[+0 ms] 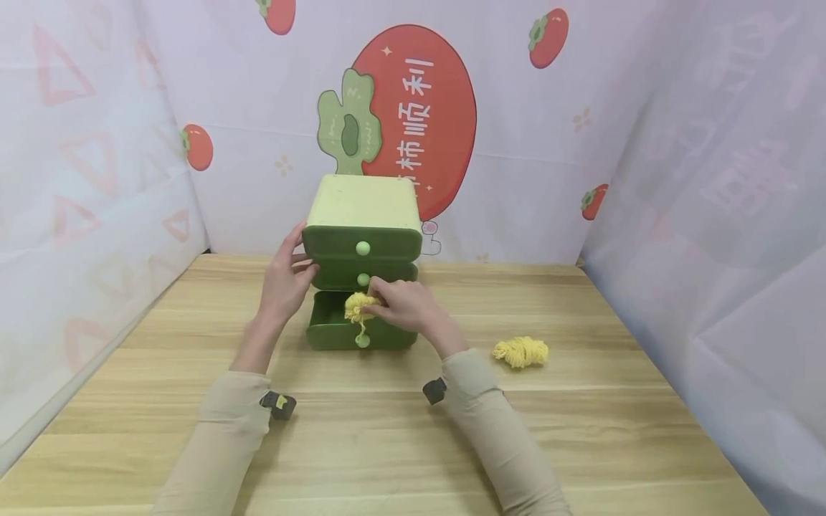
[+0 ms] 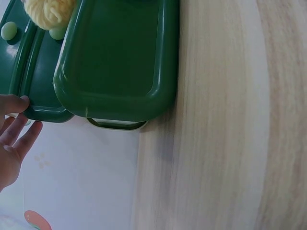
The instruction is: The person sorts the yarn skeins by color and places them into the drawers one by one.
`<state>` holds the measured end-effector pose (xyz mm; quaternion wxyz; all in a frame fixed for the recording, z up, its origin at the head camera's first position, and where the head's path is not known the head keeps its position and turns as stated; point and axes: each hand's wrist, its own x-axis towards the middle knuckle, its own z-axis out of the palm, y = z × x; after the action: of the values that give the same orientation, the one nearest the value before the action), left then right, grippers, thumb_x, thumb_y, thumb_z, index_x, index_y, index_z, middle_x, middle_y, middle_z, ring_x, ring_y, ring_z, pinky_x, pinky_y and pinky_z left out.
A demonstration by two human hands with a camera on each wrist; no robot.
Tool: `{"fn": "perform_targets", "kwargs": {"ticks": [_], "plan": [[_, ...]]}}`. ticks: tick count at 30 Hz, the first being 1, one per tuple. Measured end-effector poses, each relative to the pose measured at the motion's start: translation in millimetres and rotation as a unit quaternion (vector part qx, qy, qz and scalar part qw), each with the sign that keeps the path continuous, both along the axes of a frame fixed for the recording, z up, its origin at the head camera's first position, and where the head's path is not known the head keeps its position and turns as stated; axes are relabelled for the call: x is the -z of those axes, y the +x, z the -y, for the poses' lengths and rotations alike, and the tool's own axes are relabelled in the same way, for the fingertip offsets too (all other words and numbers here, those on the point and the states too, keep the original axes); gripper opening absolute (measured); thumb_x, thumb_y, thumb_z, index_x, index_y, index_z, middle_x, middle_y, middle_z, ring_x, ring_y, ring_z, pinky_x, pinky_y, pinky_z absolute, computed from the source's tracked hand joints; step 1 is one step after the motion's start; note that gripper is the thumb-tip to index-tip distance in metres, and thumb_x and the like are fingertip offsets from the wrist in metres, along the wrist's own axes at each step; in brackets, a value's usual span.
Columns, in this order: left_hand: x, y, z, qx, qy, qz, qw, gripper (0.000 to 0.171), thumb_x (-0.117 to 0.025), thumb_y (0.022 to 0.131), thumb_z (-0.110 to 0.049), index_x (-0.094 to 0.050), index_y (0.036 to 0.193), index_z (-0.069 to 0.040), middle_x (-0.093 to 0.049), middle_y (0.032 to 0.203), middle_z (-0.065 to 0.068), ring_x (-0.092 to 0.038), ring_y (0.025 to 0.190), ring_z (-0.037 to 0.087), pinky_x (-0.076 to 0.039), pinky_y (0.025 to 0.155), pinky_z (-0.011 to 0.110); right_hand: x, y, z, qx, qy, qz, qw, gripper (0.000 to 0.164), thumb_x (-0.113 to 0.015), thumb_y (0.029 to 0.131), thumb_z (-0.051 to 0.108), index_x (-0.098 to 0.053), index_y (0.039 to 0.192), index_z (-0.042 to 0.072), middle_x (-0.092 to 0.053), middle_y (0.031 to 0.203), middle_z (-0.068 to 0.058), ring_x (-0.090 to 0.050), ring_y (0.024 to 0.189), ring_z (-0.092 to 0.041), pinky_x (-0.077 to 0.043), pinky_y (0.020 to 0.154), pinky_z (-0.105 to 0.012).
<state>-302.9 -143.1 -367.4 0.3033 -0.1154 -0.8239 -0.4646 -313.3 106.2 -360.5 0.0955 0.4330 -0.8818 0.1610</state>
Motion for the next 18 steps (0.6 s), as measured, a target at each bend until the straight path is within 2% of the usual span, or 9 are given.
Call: {"fn": "perform_targets", "kwargs": {"ticks": [3, 11, 18], "plan": [[-1.1, -0.9, -3.5, 0.002, 0.000, 0.001, 1.0000, 0.080, -0.064, 0.089, 0.010, -0.035, 0.155, -0.026, -0.050, 0.146, 0.015, -0.068, 0.106, 0.037, -0.060, 0.089, 0.045, 2.7, 0.9, 3.9, 0.010, 0.009, -0.010, 1.000, 0.024, -0.068, 0.094, 0.038, -0.054, 0.094, 0.019, -0.045, 0.062, 0.009, -0.041, 0.054, -0.004, -0.027, 0.049, -0.020], [-1.9, -1.9, -0.7, 0.010, 0.007, 0.022, 0.9997, 0.082, -0.063, 0.091, 0.009, -0.032, 0.156, -0.031, -0.049, 0.147, 0.014, -0.066, 0.110, 0.036, -0.060, 0.091, 0.045, 4.1, 0.8, 18.2, 0.044, 0.031, -0.011, 0.999, 0.024, -0.061, 0.097, 0.043, -0.052, 0.099, 0.021, -0.052, 0.065, 0.008, -0.052, 0.057, -0.008, -0.036, 0.050, -0.025], [-1.5, 0.6, -2.0, 0.008, 0.008, 0.018, 0.9998, 0.079, -0.063, 0.091, 0.008, -0.033, 0.156, -0.027, -0.048, 0.147, 0.015, -0.067, 0.109, 0.037, -0.059, 0.091, 0.046, 3.4, -2.2, 25.8, 0.047, 0.038, 0.003, 0.998, 0.022, -0.059, 0.099, 0.042, -0.053, 0.101, 0.020, -0.057, 0.070, 0.008, -0.055, 0.059, -0.008, -0.039, 0.051, -0.025]]}}
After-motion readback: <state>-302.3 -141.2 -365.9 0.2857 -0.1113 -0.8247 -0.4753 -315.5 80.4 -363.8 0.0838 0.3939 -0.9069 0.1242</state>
